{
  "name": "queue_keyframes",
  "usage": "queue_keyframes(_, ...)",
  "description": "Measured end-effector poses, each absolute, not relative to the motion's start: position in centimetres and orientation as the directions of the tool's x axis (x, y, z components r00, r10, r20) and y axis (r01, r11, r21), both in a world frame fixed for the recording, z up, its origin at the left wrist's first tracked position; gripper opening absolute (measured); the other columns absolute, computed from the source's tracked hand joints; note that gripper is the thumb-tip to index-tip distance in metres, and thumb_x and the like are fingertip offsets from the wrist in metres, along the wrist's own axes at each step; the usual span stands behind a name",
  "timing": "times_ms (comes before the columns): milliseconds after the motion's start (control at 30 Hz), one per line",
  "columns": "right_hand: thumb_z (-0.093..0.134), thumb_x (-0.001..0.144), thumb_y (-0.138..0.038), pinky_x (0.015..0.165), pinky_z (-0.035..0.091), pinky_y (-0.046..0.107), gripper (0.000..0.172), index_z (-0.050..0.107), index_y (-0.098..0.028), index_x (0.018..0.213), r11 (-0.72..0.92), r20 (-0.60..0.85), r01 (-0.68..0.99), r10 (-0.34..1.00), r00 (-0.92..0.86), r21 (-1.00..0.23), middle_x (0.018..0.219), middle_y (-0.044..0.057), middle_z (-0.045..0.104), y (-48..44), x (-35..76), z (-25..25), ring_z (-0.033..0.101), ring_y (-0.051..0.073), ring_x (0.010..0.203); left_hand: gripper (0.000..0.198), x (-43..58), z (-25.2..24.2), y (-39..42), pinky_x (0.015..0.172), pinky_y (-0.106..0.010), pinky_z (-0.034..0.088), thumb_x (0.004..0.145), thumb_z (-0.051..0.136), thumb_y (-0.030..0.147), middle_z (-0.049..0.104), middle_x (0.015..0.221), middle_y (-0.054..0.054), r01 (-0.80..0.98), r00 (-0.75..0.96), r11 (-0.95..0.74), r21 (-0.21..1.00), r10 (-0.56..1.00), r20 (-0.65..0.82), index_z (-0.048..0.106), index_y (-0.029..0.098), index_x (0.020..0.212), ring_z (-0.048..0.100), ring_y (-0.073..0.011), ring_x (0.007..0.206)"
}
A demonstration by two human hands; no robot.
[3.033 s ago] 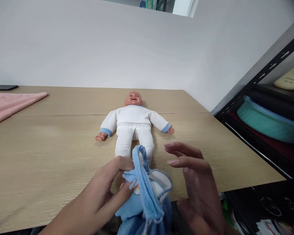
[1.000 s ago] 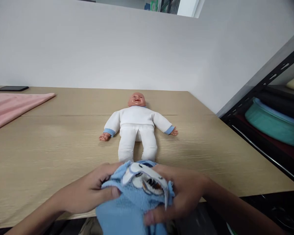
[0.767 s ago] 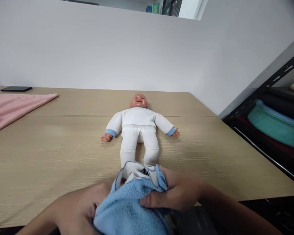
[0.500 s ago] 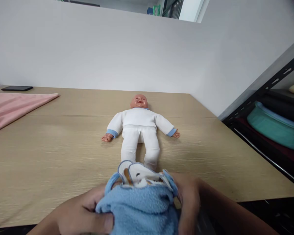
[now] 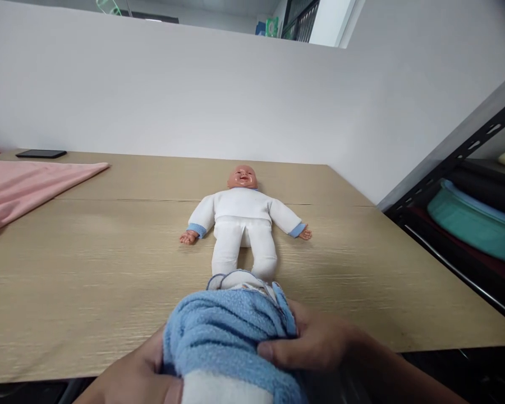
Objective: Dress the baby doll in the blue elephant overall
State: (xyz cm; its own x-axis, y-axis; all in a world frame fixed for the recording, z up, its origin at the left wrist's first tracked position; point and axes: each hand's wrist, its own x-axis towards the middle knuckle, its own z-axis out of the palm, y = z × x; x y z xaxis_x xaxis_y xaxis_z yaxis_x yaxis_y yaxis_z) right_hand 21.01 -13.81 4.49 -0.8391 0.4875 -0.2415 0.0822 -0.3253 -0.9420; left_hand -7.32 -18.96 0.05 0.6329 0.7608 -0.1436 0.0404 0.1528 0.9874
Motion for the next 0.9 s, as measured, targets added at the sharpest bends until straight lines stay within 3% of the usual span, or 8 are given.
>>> queue_keyframes(100,0.110,0.051,-0.045,0.113,0.058,0.038,0.085,0.080,-0.017,0.125,-0.328,-0.166,0.017,0.431,-0.887,-0.944,0.113,0.007,0.083,-13.7,20.6,4.2,0.078,0.030,0.117,0.096,-6.4,1.1,-19.0,0.103,-0.054,0.063,0.072,0.084,0.085,0.083,0.120,-0.015,-0.007,0.638,0.213,0.977,0.753,-0.160,0.071,0.026,0.147,0.077,-0.0411,0.120)
queue_keyframes(167,0.111,0.043,-0.036,0.109,0.061,0.035,0.081,0.081,-0.018,0.116,-0.283,-0.158,0.017,0.485,-0.860,-0.959,0.106,0.004,0.083,-13.8,20.1,4.6,0.079,0.029,0.111,0.093,-5.6,2.1,-18.8,0.104,-0.049,0.063,0.070,0.091,0.078,0.082,0.122,-0.015,-0.020,0.638,0.255,0.967,0.747,-0.185,0.072,0.023,0.143,0.078,-0.0377,0.117)
queue_keyframes(333,0.080,0.079,-0.016,0.102,0.064,0.032,0.043,0.080,-0.024,0.121,0.080,-0.019,0.098,0.673,-0.739,-0.992,0.112,0.003,0.083,-14.9,18.9,6.4,0.078,0.023,0.103,0.054,-4.6,3.2,-18.3,0.096,-0.035,0.062,0.082,0.091,0.041,0.082,0.115,-0.006,0.148,0.444,0.210,0.966,0.859,-0.255,0.073,0.023,0.128,0.076,-0.0271,0.104)
queue_keyframes(400,0.072,0.082,-0.014,0.101,0.064,0.033,0.040,0.079,-0.023,0.120,0.237,0.072,0.147,0.721,-0.689,-0.960,0.109,0.003,0.083,-15.3,18.7,6.5,0.078,0.023,0.099,0.054,-4.5,3.1,-18.2,0.087,-0.032,0.062,0.087,0.083,0.040,0.079,0.106,-0.002,0.174,0.330,0.166,0.971,0.919,-0.216,0.064,0.024,0.135,0.073,-0.0225,0.089)
queue_keyframes(500,0.069,0.085,-0.016,0.096,0.063,0.035,0.038,0.075,-0.023,0.122,0.301,0.067,0.344,0.830,-0.554,-0.889,0.110,0.005,0.083,-15.7,18.5,6.1,0.077,0.025,0.101,0.044,-4.5,3.3,-18.3,0.074,-0.029,0.058,0.103,0.066,0.046,0.072,0.088,0.003,0.195,0.272,0.155,0.968,0.940,-0.205,0.054,0.024,0.139,0.068,-0.0188,0.071)
queue_keyframes(667,0.062,0.097,-0.032,0.091,0.059,0.047,0.043,0.070,-0.017,0.136,0.187,-0.178,0.741,0.906,-0.383,-0.645,0.116,0.019,0.082,-15.6,17.6,5.9,0.077,0.038,0.108,0.031,-4.6,3.5,-18.2,0.074,-0.031,0.054,0.112,0.051,0.052,0.071,0.080,0.003,0.433,0.256,0.116,0.894,0.935,-0.245,0.054,0.026,0.128,0.072,-0.0236,0.077)
queue_keyframes(767,0.058,0.101,-0.033,0.102,0.055,0.054,0.052,0.064,-0.015,0.149,0.205,-0.248,0.814,0.887,-0.389,-0.543,0.134,0.024,0.077,-15.4,16.8,6.1,0.073,0.043,0.123,0.030,-4.3,2.7,-18.1,0.077,-0.037,0.054,0.110,0.050,0.051,0.074,0.086,-0.002,0.565,0.194,0.110,0.818,0.946,-0.261,0.058,0.024,0.120,0.074,-0.0288,0.083)
queue_keyframes(900,0.059,0.099,-0.030,0.100,0.057,0.055,0.048,0.065,-0.018,0.146,0.277,-0.254,0.833,0.865,-0.433,-0.478,0.142,0.020,0.072,-15.3,16.3,6.0,0.073,0.043,0.123,0.025,-3.9,1.1,-18.1,0.099,-0.053,0.054,0.103,0.053,0.039,0.079,0.112,-0.016,0.732,0.155,0.005,0.681,0.973,-0.173,0.062,0.021,0.117,0.071,-0.0416,0.117)
